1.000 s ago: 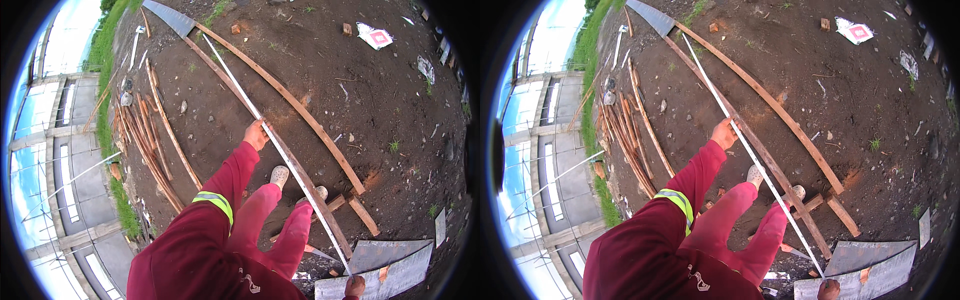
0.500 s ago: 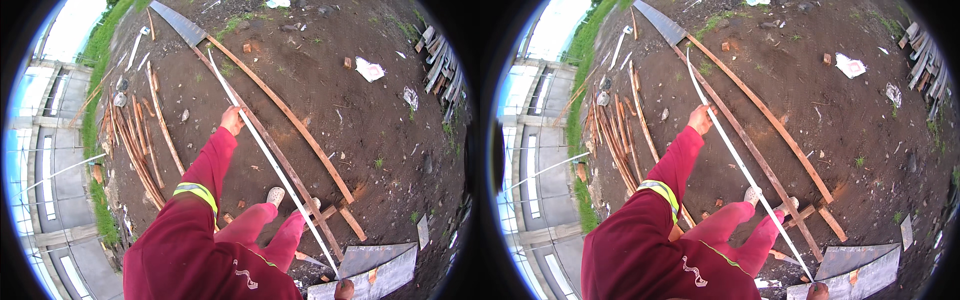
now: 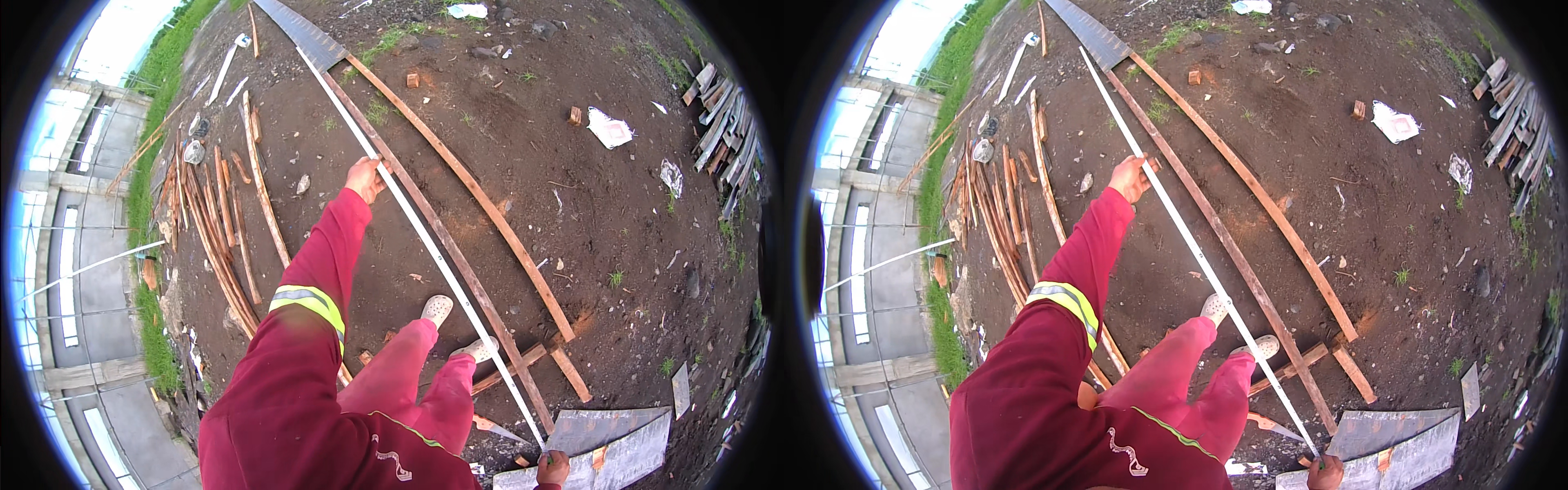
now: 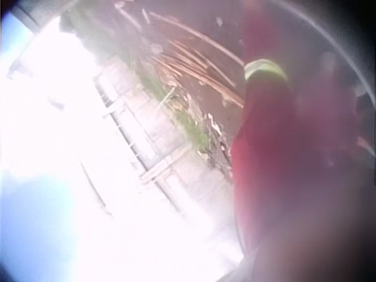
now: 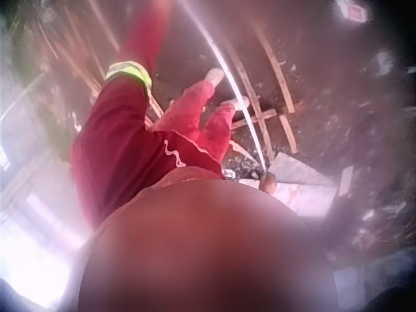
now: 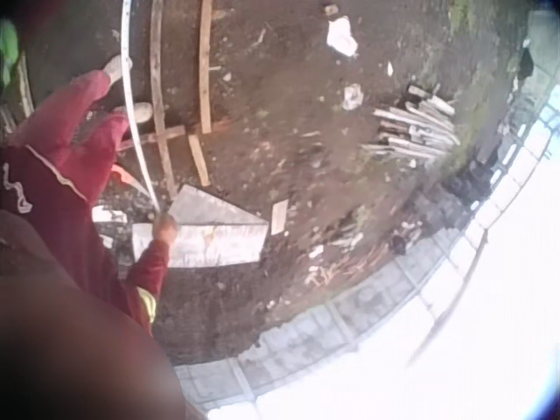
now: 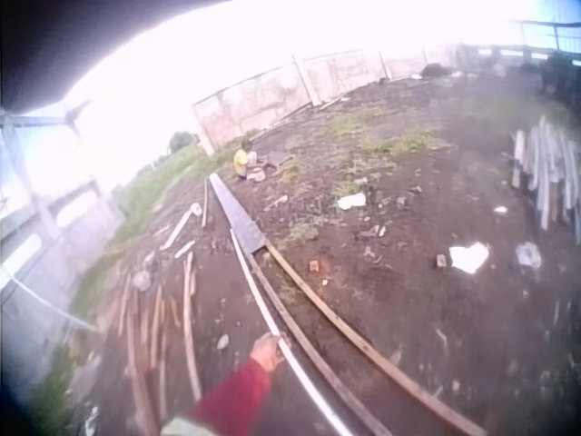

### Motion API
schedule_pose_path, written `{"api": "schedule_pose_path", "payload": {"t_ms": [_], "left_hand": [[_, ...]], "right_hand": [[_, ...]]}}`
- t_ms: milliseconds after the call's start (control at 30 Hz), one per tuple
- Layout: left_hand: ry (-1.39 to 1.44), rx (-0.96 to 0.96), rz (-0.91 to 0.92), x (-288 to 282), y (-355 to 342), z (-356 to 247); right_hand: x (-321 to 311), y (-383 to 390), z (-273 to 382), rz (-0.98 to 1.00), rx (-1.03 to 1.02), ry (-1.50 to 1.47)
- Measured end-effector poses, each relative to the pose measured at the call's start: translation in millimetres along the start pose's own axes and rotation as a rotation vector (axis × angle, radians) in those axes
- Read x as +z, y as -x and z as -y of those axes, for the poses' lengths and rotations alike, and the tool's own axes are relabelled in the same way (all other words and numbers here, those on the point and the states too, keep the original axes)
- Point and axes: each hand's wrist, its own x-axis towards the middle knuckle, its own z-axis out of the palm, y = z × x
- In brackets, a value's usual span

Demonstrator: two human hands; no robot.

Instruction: The person positions a long wooden plank on a makeshift support, then uses a hand saw to cut it. After cutting, the person measures the plank with a tape measure and marks it with a pencil.

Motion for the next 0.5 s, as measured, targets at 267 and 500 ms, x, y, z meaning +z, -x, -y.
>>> {"api": "schedule_pose_path", "payload": {"t_ms": [267,500], "left_hand": [[-0.029,-0.068,0.017,-23,-52,51],[-0.036,-0.134,0.010,-38,-85,88]], "right_hand": [[29,-15,14,0.029,-0.004,0.017],[51,-14,24,0.104,0.037,-0.031]]}}
